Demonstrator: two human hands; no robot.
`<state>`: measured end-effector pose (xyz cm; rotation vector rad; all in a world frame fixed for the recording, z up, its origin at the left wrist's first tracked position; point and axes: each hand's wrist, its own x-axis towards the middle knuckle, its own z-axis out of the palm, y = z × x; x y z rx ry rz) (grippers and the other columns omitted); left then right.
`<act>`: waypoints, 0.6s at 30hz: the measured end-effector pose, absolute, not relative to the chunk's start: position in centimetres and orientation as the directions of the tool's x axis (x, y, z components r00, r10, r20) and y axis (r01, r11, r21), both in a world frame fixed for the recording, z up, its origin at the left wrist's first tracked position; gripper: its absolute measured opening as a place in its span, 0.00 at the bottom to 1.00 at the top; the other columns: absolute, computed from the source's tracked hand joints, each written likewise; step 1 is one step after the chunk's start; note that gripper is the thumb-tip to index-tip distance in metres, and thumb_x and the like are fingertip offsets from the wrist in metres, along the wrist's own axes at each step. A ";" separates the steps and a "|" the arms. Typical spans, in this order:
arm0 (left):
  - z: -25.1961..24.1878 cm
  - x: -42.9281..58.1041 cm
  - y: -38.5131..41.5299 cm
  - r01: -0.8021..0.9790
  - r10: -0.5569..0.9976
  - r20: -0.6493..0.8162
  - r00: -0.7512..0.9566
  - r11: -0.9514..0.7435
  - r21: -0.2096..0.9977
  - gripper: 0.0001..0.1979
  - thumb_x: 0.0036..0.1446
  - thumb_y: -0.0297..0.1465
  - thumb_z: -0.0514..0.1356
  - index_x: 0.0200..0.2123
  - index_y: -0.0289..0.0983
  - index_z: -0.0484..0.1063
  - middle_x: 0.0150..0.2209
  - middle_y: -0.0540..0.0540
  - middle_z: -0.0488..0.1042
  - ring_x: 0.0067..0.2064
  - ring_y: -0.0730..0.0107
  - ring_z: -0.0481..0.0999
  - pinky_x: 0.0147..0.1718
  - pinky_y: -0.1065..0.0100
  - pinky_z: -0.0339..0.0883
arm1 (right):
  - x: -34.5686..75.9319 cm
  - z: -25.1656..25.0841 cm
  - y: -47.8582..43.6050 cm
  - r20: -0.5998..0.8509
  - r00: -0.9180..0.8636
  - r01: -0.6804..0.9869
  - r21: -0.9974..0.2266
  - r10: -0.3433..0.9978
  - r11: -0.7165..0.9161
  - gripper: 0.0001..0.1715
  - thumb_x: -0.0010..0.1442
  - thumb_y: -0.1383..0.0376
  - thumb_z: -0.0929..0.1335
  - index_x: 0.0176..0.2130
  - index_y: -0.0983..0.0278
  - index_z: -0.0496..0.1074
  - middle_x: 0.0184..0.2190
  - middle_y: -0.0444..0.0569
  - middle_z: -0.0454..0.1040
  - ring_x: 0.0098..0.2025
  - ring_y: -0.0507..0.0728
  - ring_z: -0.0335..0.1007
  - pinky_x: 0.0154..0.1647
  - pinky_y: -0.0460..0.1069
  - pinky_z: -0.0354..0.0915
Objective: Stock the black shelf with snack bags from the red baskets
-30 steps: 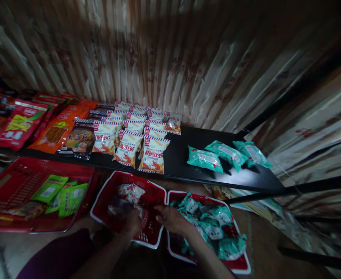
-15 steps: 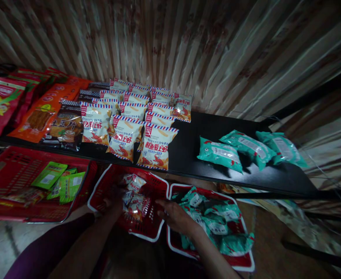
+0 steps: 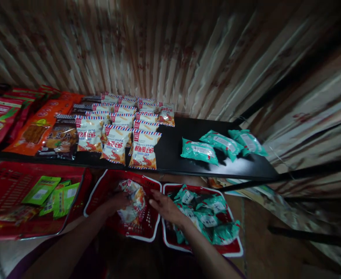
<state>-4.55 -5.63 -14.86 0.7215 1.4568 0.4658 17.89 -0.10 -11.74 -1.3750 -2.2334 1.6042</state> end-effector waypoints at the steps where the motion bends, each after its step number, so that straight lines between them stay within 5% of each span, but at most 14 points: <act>1: -13.9 -4.2 -5.7 0.135 0.687 -0.720 0.100 0.707 0.694 0.18 0.52 0.39 0.62 0.40 0.31 0.71 0.37 0.44 0.76 0.39 0.63 0.75 0.38 0.64 0.68 | 18.0 -11.8 -0.1 -0.433 -0.578 0.556 -0.829 0.692 -0.054 0.34 0.58 0.53 0.65 0.60 0.65 0.60 0.54 0.59 0.70 0.55 0.63 0.66 0.55 0.58 0.61; 4: -11.0 -3.2 -6.2 0.096 0.685 -0.701 0.198 0.698 0.709 0.23 0.44 0.42 0.64 0.41 0.33 0.72 0.35 0.46 0.78 0.35 0.64 0.76 0.34 0.67 0.66 | 18.4 -11.4 -0.2 -0.472 -0.580 0.262 -0.880 0.664 -0.396 0.40 0.53 0.48 0.69 0.60 0.57 0.58 0.53 0.52 0.70 0.51 0.60 0.69 0.48 0.55 0.66; 7: -8.7 -2.4 -6.7 0.017 0.654 -0.676 0.340 0.714 0.700 0.23 0.40 0.43 0.67 0.37 0.35 0.73 0.33 0.47 0.79 0.32 0.66 0.76 0.32 0.69 0.65 | 18.9 -10.6 -0.6 -0.465 -0.603 0.054 -0.835 0.648 -0.548 0.38 0.45 0.51 0.75 0.53 0.58 0.67 0.42 0.47 0.76 0.38 0.54 0.73 0.39 0.50 0.67; 12: -6.1 -1.2 -6.3 -0.044 0.651 -0.663 0.370 0.725 0.687 0.21 0.42 0.46 0.66 0.36 0.38 0.74 0.32 0.48 0.79 0.32 0.65 0.76 0.30 0.69 0.66 | 19.8 -9.2 -1.1 -0.516 -0.570 0.001 -0.778 0.639 -0.628 0.26 0.38 0.53 0.77 0.34 0.67 0.76 0.25 0.44 0.76 0.27 0.51 0.71 0.34 0.47 0.65; 18: -3.0 -1.2 -5.0 -0.329 0.724 -0.585 0.365 0.688 0.647 0.31 0.47 0.50 0.61 0.48 0.34 0.71 0.40 0.40 0.78 0.40 0.57 0.78 0.37 0.63 0.70 | 20.3 -8.5 -0.6 -0.488 -0.393 -0.160 -0.799 0.780 -0.580 0.24 0.40 0.51 0.76 0.31 0.65 0.74 0.25 0.44 0.76 0.24 0.50 0.68 0.30 0.46 0.64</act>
